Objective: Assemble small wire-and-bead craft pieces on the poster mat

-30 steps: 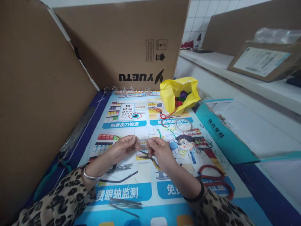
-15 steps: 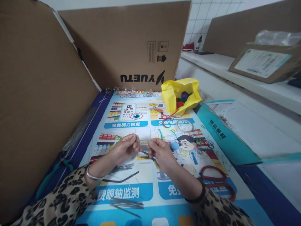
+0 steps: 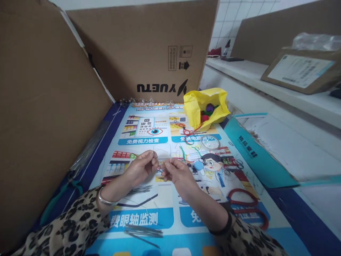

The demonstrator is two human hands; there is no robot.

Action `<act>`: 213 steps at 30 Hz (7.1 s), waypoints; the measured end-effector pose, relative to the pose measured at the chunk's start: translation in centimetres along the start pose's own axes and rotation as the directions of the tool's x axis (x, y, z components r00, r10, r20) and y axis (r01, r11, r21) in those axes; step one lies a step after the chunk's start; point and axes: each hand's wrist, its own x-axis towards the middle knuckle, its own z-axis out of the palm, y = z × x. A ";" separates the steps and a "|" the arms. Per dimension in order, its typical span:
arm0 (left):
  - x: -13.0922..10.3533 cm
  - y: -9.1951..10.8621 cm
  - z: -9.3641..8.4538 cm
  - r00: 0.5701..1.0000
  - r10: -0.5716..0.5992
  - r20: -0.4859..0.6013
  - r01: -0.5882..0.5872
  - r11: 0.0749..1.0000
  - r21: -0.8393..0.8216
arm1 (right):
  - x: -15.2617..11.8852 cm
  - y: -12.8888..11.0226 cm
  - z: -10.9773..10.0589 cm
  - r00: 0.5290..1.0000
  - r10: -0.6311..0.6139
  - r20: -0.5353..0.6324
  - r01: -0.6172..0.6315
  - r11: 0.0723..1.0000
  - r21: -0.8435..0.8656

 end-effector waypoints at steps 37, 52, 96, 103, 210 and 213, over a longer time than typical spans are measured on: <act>0.0 1.1 -0.6 0.994 0.033 0.100 -0.094 0.700 0.708 | 0.0 -0.9 -0.8 0.992 -0.118 -0.054 0.079 0.876 -0.476; -0.9 1.2 -0.3 0.820 0.515 0.251 -0.347 0.096 0.933 | -3.8 -2.1 -2.0 0.935 -0.140 0.325 0.213 -0.511 -0.833; 1.7 3.0 -3.4 0.647 0.750 -0.137 -0.167 0.315 0.934 | 2.5 1.0 0.7 0.941 -0.316 0.122 0.263 0.455 -0.851; 1.6 2.8 -2.7 0.807 0.551 -0.214 -0.243 0.640 0.729 | 4.1 -1.4 0.5 0.842 -0.459 0.283 0.366 0.101 -0.925; -1.2 2.6 -0.2 0.758 0.642 0.118 -0.394 0.305 0.867 | 4.5 -2.2 0.8 0.587 -0.511 0.628 0.598 -0.249 -0.762; -1.1 2.5 -0.3 0.749 0.647 0.143 -0.412 0.285 0.866 | 4.5 -2.2 0.7 0.582 -0.516 0.629 0.599 -0.251 -0.760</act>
